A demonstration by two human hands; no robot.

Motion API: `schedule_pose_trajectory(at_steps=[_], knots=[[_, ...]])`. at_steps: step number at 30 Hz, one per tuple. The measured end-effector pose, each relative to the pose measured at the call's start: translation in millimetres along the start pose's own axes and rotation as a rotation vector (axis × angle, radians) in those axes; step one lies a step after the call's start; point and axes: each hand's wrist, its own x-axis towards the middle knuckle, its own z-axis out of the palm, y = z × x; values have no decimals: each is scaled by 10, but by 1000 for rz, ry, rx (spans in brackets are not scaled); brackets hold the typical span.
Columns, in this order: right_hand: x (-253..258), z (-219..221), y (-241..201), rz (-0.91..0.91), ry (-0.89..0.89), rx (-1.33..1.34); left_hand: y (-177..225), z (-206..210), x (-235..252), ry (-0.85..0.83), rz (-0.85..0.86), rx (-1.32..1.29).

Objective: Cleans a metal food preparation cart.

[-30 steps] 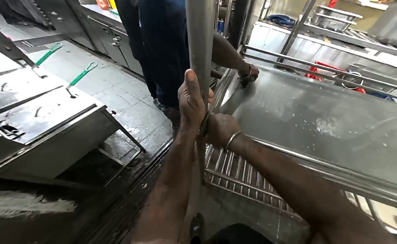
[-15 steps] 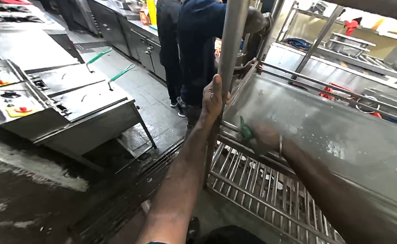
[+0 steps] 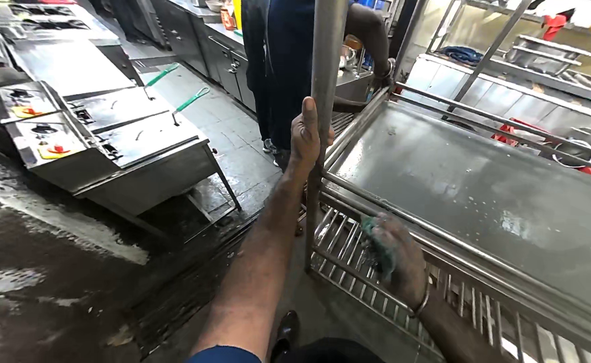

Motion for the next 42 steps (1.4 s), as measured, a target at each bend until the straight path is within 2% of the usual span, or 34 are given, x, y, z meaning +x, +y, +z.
schedule_pose_trajectory(at_steps=[4, 7, 10, 13, 16, 20, 24, 29, 32, 36, 39, 42], knots=[[131, 361, -30, -17, -120, -184, -7, -4, -6, -3, -6, -24], [274, 581, 104, 46, -140, -359, -11, 4, 16, -2, -15, -45], [355, 850, 48, 184, -225, -504, -57, 1, 42, 1, -23, -60], [508, 1046, -8, 310, -273, -550, -83, -27, 81, -30, -35, -64], [644, 1111, -109, 340, -309, -580, -110, -60, 58, -69, 16, -64], [953, 1301, -317, 428, -439, -556, -109, -77, 3, -83, 55, -103], [1102, 1452, -317, 478, -413, -625, -143, -127, 49, -156, 43, -66], [969, 1417, -251, 383, -336, -658, -157, -171, 52, -195, 73, -82], [638, 1258, -218, 313, -315, -515, -149, -157, -24, -172, 94, -96], [95, 886, -258, 313, -313, -356, -121, -149, -47, -152, 79, -107], [-150, 649, -275, 353, -90, -259, -142, -148, 2, -160, 49, -119], [-201, 513, -322, 372, 148, -290, -174, -150, 57, -164, 41, -145]])
